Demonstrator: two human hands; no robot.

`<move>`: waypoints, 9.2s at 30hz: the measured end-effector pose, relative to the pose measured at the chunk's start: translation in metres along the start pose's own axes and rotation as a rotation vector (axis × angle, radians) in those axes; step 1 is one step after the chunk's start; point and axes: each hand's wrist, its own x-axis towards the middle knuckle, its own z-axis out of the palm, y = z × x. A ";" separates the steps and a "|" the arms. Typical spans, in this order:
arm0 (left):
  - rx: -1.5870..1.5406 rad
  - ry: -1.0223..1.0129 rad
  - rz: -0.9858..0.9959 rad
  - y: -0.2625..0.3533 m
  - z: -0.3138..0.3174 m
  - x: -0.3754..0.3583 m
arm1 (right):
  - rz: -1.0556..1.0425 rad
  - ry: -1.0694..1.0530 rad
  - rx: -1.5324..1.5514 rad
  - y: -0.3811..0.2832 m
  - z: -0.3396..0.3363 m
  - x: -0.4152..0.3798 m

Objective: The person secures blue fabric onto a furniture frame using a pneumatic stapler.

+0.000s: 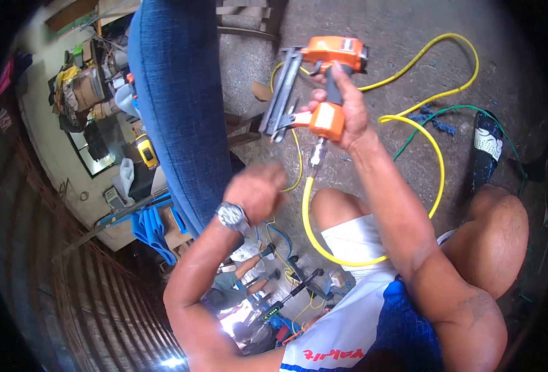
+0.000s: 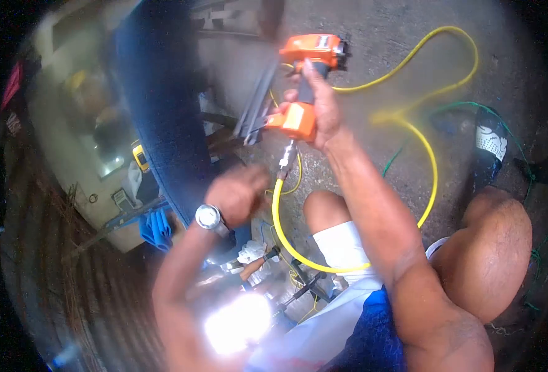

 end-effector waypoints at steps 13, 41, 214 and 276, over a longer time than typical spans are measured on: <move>0.122 1.077 -0.260 -0.048 -0.040 -0.078 | 0.096 -0.114 0.069 0.010 -0.014 -0.027; -0.079 1.224 -0.317 -0.060 -0.030 -0.056 | -1.192 -0.050 -1.458 -0.021 0.075 -0.021; -2.413 0.622 -0.428 0.124 -0.096 -0.146 | 0.351 0.153 -2.215 0.037 0.301 -0.242; -1.086 1.177 -0.101 0.006 -0.024 0.121 | -0.273 0.000 -0.387 -0.064 0.024 -0.031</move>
